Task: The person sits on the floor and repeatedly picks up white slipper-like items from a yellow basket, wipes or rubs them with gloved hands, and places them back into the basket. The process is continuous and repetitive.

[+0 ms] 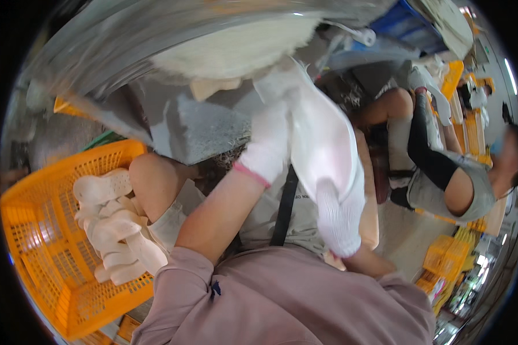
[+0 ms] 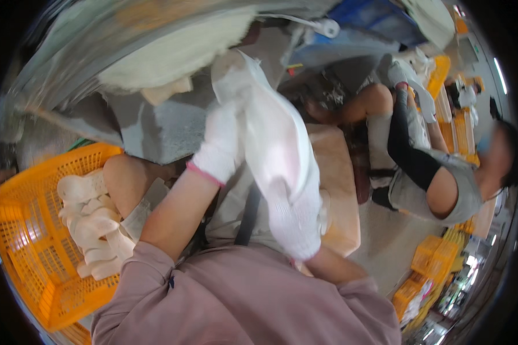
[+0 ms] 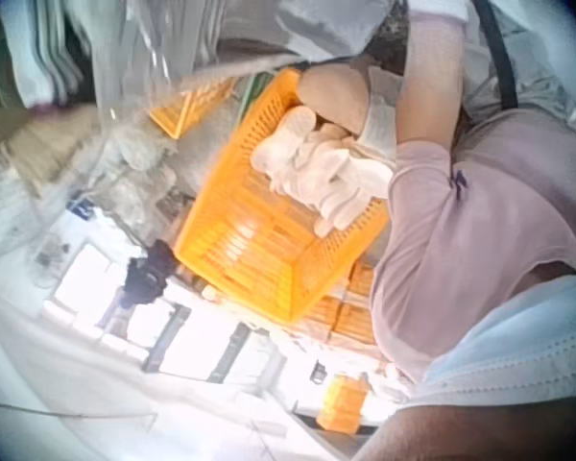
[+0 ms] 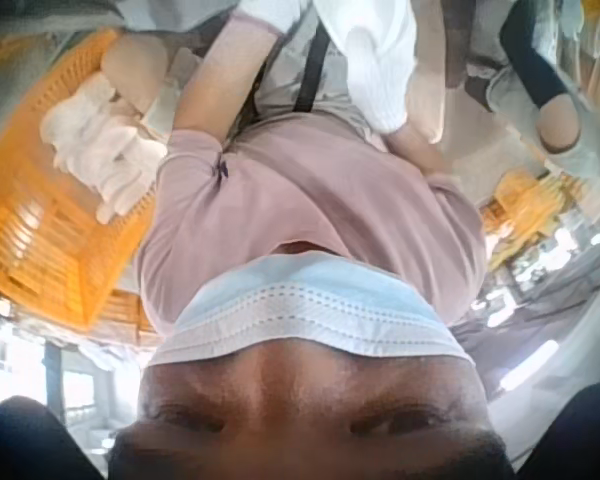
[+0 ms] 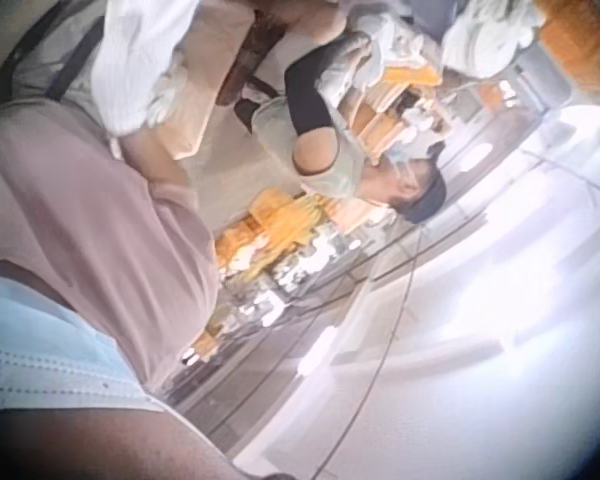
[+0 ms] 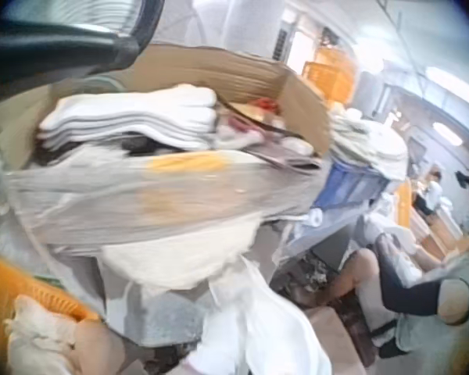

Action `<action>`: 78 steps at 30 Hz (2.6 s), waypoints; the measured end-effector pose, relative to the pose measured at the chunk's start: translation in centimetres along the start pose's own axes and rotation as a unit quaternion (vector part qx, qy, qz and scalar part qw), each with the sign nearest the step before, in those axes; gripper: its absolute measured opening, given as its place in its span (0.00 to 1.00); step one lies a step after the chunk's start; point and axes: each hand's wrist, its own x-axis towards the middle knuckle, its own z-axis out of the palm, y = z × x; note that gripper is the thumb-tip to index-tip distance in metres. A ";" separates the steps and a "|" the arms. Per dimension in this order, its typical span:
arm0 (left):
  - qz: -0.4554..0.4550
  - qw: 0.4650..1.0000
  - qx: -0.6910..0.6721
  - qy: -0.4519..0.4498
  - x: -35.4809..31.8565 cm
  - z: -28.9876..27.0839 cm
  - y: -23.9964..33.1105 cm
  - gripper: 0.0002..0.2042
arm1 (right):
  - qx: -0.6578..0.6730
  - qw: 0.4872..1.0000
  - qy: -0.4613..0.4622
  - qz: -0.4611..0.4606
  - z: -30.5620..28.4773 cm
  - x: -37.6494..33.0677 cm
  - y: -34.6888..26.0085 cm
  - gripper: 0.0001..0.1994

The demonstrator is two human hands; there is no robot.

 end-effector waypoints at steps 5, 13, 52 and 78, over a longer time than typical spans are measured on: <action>-0.089 0.992 -0.090 -0.005 9.2 -3.4 2.7 0.18 | -0.060 0.984 -0.097 -0.136 5.0 10.1 1.4 0.23; 0.001 0.815 0.578 0.034 -0.2 -12.7 10.8 0.22 | -0.138 0.972 -0.192 -0.014 11.4 18.9 2.3 0.14; 0.059 0.955 -0.281 -0.074 1.8 -10.1 3.9 0.24 | -0.318 0.835 -0.210 -0.397 10.9 3.5 1.0 0.25; 0.058 0.990 -0.131 0.012 3.4 -9.1 5.3 0.33 | -0.114 0.891 -0.412 -0.152 12.0 5.5 -4.3 0.20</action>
